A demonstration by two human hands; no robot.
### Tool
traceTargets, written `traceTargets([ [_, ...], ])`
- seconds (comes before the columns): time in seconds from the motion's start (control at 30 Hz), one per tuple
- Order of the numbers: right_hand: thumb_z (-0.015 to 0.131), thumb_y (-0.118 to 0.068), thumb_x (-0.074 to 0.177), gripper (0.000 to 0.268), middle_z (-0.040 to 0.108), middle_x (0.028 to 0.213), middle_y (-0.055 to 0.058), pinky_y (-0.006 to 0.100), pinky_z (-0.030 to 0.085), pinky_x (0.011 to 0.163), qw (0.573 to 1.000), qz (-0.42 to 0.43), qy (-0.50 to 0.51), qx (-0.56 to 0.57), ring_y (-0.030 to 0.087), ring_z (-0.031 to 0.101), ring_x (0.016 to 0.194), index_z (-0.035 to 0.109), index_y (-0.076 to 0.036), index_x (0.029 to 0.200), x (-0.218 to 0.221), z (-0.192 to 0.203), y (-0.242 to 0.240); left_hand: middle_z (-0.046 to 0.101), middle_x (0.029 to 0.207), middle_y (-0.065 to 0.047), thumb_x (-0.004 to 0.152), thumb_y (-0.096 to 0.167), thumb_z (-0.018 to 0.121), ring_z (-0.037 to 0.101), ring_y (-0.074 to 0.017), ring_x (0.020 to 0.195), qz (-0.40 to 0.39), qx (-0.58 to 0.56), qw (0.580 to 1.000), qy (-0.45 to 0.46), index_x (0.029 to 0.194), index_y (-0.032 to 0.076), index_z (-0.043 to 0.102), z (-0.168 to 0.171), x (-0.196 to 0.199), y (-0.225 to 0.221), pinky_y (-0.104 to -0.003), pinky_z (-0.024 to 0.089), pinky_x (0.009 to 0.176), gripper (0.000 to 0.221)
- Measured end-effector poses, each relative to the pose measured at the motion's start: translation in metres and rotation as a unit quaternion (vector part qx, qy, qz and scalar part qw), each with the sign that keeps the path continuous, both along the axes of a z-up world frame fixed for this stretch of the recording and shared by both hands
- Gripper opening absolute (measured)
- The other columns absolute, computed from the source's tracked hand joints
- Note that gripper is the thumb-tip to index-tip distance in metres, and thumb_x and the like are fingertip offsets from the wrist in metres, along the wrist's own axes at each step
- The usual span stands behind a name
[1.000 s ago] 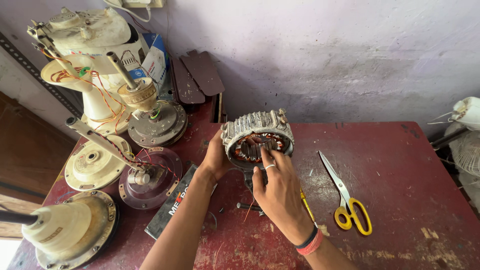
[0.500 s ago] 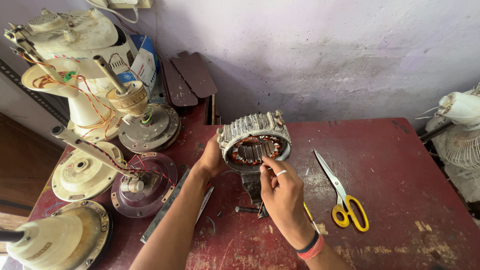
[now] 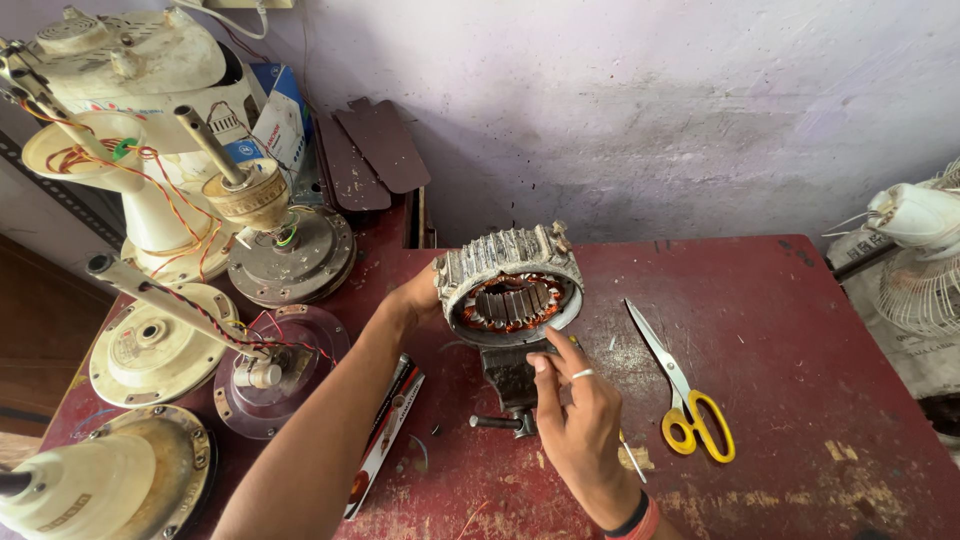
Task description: The person threads and winds copper wire into the slots of a motor stator held in a bench vise, using a yellow-handled screwdriver to push the wire into place. The person repeatedly adjusts the stator and continues winding the wire around the core.
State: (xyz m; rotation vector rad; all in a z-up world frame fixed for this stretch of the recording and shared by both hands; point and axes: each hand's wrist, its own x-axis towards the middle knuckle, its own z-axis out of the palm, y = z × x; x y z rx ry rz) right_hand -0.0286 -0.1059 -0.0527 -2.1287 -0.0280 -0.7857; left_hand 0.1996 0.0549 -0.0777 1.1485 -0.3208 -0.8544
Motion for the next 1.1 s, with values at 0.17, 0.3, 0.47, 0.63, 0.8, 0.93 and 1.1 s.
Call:
traceTargets([
  [0.17,0.062,-0.012,0.101,0.032,0.078,0.091,0.017,0.022,0.063,0.05,0.999,0.021,-0.019,0.031,0.012,0.077,0.068,0.062,0.008,0.126,-0.011,0.0,0.004,0.074,0.122,-0.014,0.096,0.02,0.075,0.071,-0.0185,0.102,-0.08,-0.031,0.976,-0.198,0.137,-0.004,0.065,-0.032,0.037,-0.009,-0.035,0.062,0.089,0.049],
  [0.3,0.063,-0.01,0.095,0.033,0.08,0.09,0.018,0.025,0.058,0.04,0.998,0.001,0.019,0.059,0.013,0.074,0.053,0.063,0.008,0.123,-0.016,0.002,0.005,0.07,0.117,-0.007,0.086,0.022,0.081,0.069,-0.0136,0.101,-0.024,0.054,0.972,-0.229,0.138,0.001,0.054,-0.064,0.06,-0.01,-0.033,0.062,0.081,0.062],
  [0.47,0.063,-0.011,0.095,0.03,0.08,0.088,0.018,0.026,0.056,0.044,0.998,-0.011,0.003,0.056,0.014,0.076,0.055,0.065,0.006,0.12,-0.018,-0.005,0.003,0.072,0.113,-0.004,0.084,0.025,0.083,0.068,-0.0131,0.1,-0.014,0.083,0.969,-0.232,0.139,0.005,0.054,-0.057,0.055,-0.015,-0.031,0.056,0.086,0.065],
  [0.63,0.06,-0.012,0.1,0.028,0.079,0.09,0.019,0.025,0.059,0.051,0.998,-0.02,-0.035,0.047,0.015,0.079,0.064,0.066,0.006,0.12,-0.018,-0.017,-0.001,0.08,0.105,-0.005,0.076,0.02,0.092,0.071,-0.0116,0.095,-0.087,0.05,0.953,-0.285,0.112,0.002,0.078,-0.012,0.033,-0.026,-0.03,0.058,0.09,0.042],
  [0.8,0.061,-0.011,0.099,0.028,0.079,0.088,0.019,0.026,0.06,0.054,0.997,-0.033,-0.046,0.059,0.017,0.08,0.067,0.066,0.006,0.12,-0.019,-0.025,-0.002,0.079,0.107,-0.007,0.078,0.016,0.089,0.07,-0.0141,0.099,-0.083,0.087,0.945,-0.305,0.111,0.004,0.077,-0.023,0.04,-0.028,-0.032,0.056,0.093,0.037],
  [0.93,0.062,-0.007,0.098,0.026,0.078,0.083,0.017,0.026,0.063,0.057,0.997,-0.03,-0.065,0.043,0.019,0.08,0.072,0.067,0.006,0.119,-0.021,-0.027,-0.005,0.069,0.126,-0.004,0.088,0.013,0.076,0.063,-0.0159,0.122,-0.053,0.079,0.93,-0.354,0.13,0.01,0.062,-0.075,0.06,-0.018,-0.031,0.048,0.109,0.044],
  [1.1,0.063,-0.002,0.092,0.026,0.077,0.076,0.015,0.025,0.061,0.051,0.998,-0.029,-0.041,0.041,0.018,0.079,0.068,0.068,0.007,0.116,-0.027,-0.031,-0.009,0.065,0.129,-0.008,0.089,0.009,0.075,0.061,-0.0187,0.126,-0.033,0.013,0.952,-0.305,0.133,0.003,0.057,-0.117,0.08,-0.018,-0.033,0.048,0.112,0.047],
])
